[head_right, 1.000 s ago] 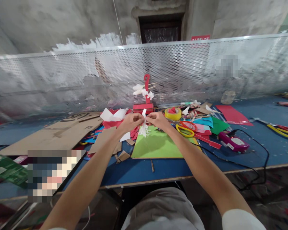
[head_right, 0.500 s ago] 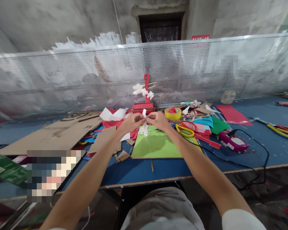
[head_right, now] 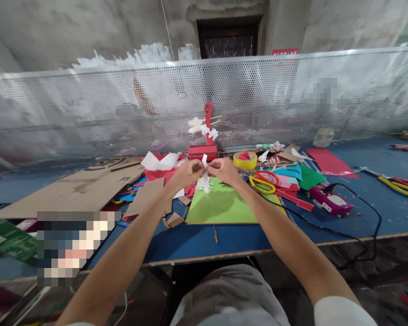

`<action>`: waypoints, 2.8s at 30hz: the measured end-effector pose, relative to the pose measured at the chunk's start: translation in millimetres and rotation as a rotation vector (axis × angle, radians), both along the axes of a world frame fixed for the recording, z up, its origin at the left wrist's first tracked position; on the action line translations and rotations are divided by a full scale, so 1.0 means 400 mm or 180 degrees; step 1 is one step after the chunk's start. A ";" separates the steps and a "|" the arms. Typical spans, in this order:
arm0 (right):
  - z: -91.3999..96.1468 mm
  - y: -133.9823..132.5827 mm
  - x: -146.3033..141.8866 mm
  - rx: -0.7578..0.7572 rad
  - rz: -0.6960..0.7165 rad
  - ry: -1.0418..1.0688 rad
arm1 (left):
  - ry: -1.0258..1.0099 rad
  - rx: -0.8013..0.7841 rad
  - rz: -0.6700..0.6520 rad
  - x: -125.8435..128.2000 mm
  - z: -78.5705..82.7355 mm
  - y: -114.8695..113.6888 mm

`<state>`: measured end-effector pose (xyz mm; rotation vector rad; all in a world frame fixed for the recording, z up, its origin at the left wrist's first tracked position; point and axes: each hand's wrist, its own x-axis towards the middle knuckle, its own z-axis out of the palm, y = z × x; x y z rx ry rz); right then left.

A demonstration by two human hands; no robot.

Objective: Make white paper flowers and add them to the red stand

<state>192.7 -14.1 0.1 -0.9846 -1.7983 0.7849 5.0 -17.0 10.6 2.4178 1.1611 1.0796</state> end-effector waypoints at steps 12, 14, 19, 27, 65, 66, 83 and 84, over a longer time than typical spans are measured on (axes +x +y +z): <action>0.007 -0.005 0.004 -0.0121 0.0131 0.0069 | -0.0214 -0.0250 -0.0411 -0.013 0.018 -0.007; 0.008 -0.004 0.005 -0.0154 0.0152 0.0059 | -0.0278 -0.0301 -0.0434 -0.014 0.020 -0.009; 0.001 0.005 0.007 -0.0178 0.0272 0.0118 | -0.0395 -0.0422 -0.0445 -0.016 0.022 -0.011; 0.005 0.005 0.006 -0.0234 0.0247 0.0207 | -0.0297 -0.0426 -0.0441 -0.016 0.027 -0.013; 0.019 -0.028 -0.005 -0.0126 0.0172 0.0028 | -0.0372 -0.0589 -0.0294 -0.011 0.035 -0.023; 0.018 -0.026 -0.006 -0.0109 0.0174 0.0041 | -0.0392 -0.0600 -0.0292 -0.011 0.035 -0.022; 0.020 -0.029 -0.009 -0.0141 0.0190 0.0086 | -0.0642 -0.0844 -0.0341 -0.015 0.023 -0.011; 0.021 -0.030 -0.009 -0.0152 0.0187 0.0077 | -0.0646 -0.0861 -0.0339 -0.015 0.023 -0.011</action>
